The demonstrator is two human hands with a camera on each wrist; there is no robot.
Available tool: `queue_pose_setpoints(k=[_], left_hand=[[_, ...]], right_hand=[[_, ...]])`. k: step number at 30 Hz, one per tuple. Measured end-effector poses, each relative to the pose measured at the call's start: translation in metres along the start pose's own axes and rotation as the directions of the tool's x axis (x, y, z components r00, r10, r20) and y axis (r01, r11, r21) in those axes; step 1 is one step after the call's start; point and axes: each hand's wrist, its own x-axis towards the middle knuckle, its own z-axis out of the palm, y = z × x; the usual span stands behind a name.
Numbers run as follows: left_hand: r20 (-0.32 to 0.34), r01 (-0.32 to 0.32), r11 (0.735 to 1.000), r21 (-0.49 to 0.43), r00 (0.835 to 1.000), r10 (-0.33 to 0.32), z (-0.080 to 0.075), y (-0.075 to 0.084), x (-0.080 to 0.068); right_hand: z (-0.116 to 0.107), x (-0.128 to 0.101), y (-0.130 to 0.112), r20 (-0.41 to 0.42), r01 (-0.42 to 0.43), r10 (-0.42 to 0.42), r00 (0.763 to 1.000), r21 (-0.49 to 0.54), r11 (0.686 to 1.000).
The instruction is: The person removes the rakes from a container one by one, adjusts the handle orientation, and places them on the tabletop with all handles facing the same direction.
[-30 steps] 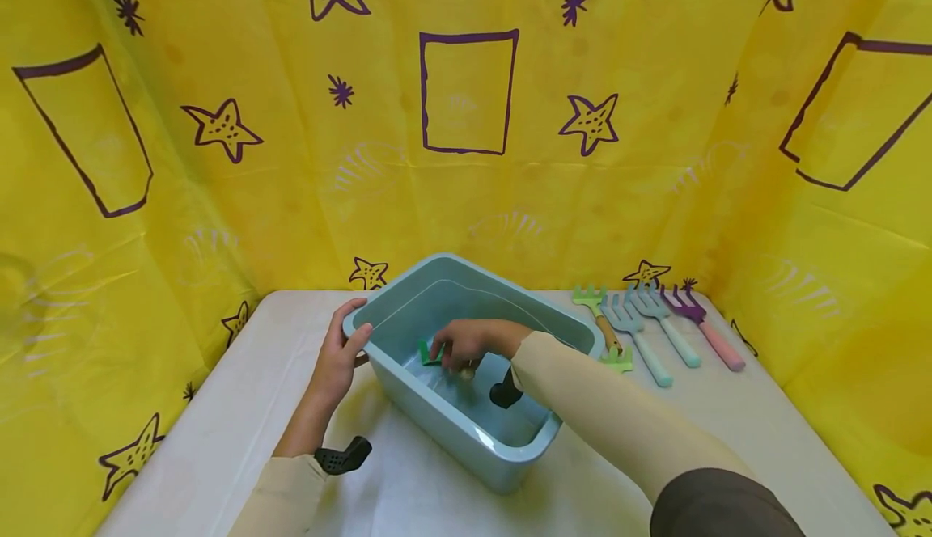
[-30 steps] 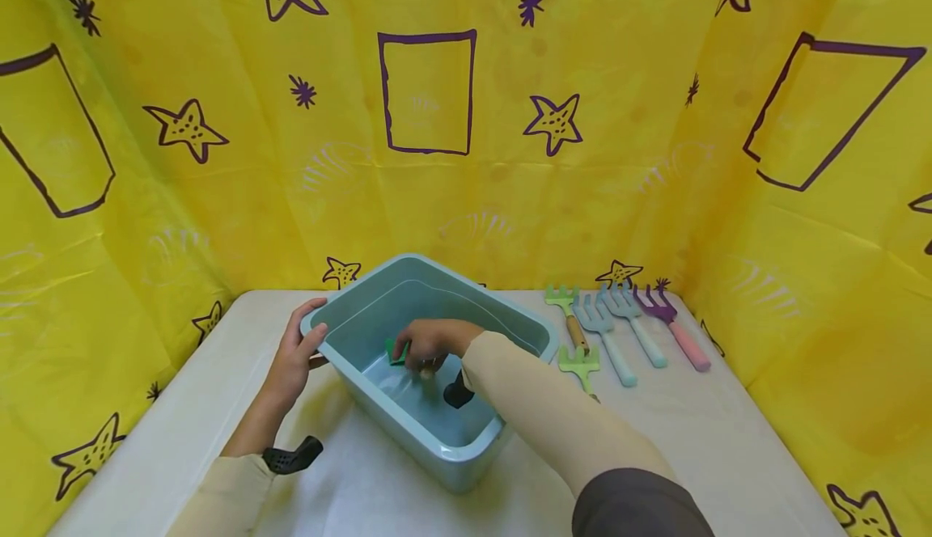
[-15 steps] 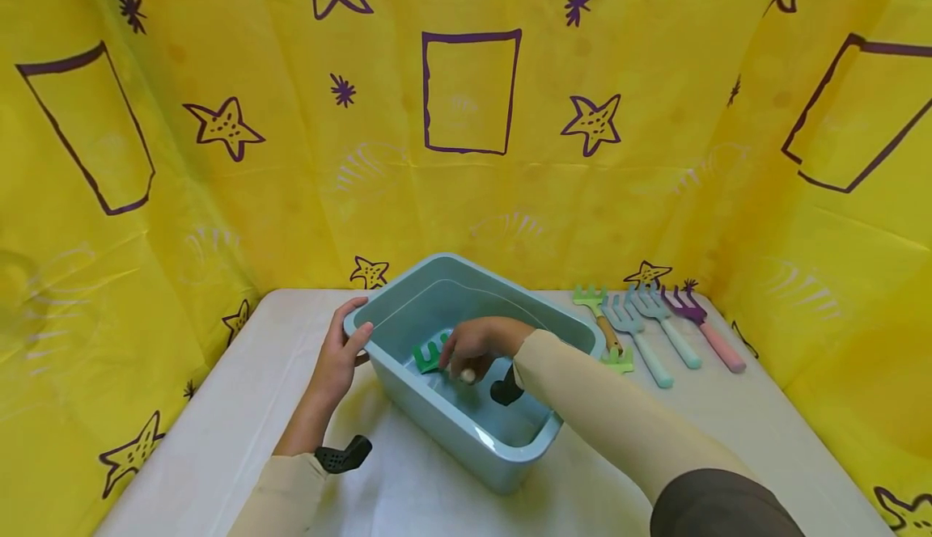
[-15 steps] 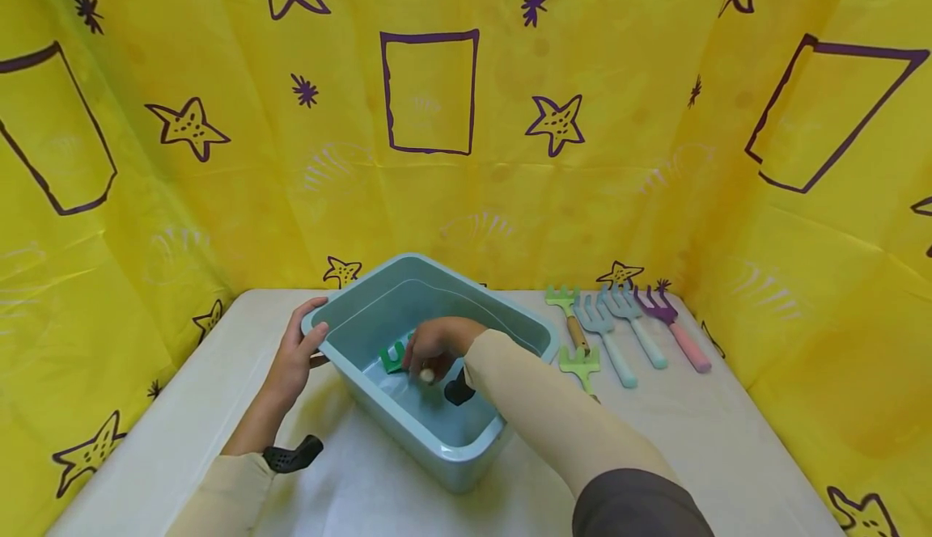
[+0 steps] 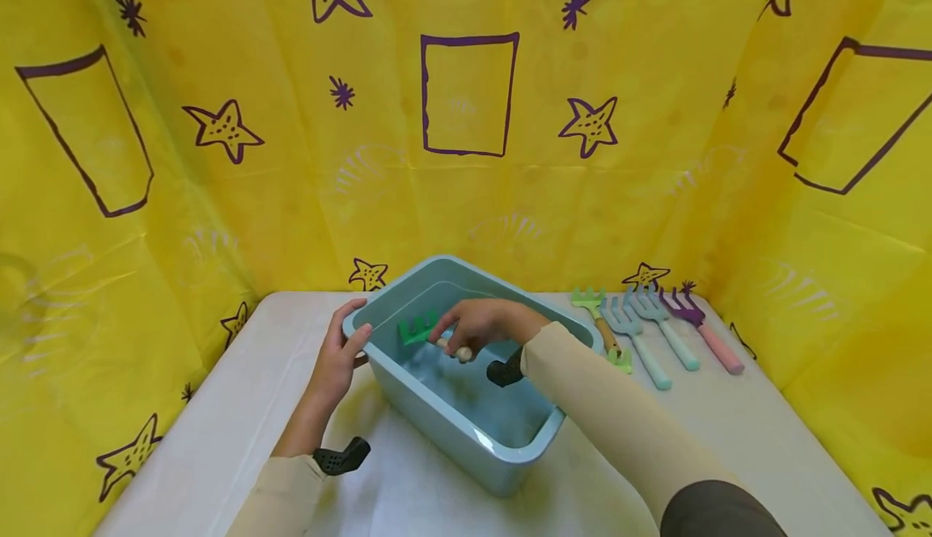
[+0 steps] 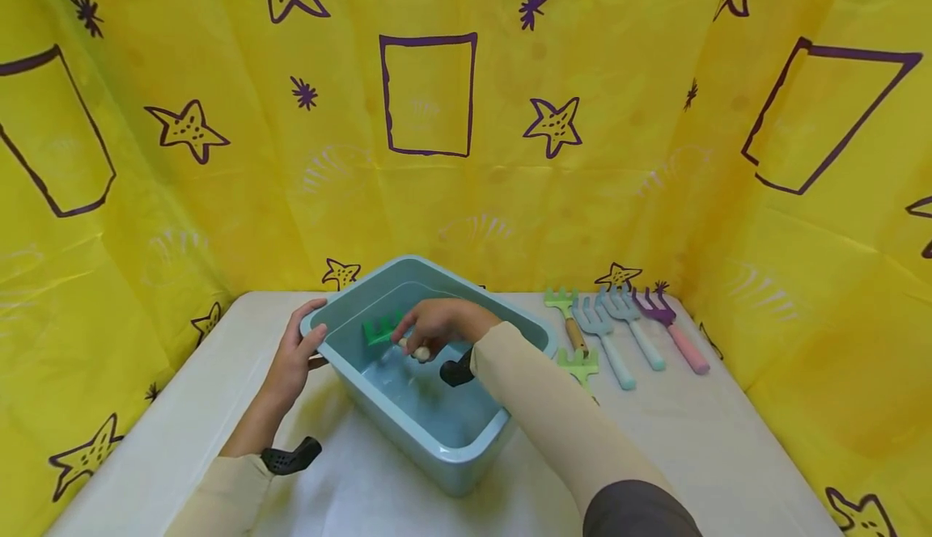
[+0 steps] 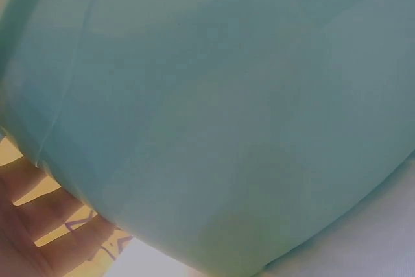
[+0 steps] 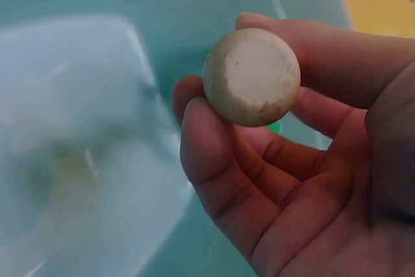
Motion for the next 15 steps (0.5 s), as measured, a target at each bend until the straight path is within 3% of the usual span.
queue_pose_setpoints(k=[6,15], left_hand=[[0.005,-0.007,1.000,0.001,1.000,0.007,0.001,0.003,0.002],[0.001,0.004,1.000,0.005,1.000,-0.004,0.002,0.003,-0.001]], right_hand=[[-0.007,-0.009,-0.012,-0.028,0.041,-0.041,0.999,0.025,0.999],[-0.023,-0.036,-0.023,-0.086,0.151,-0.153,0.984,-0.034,0.988]])
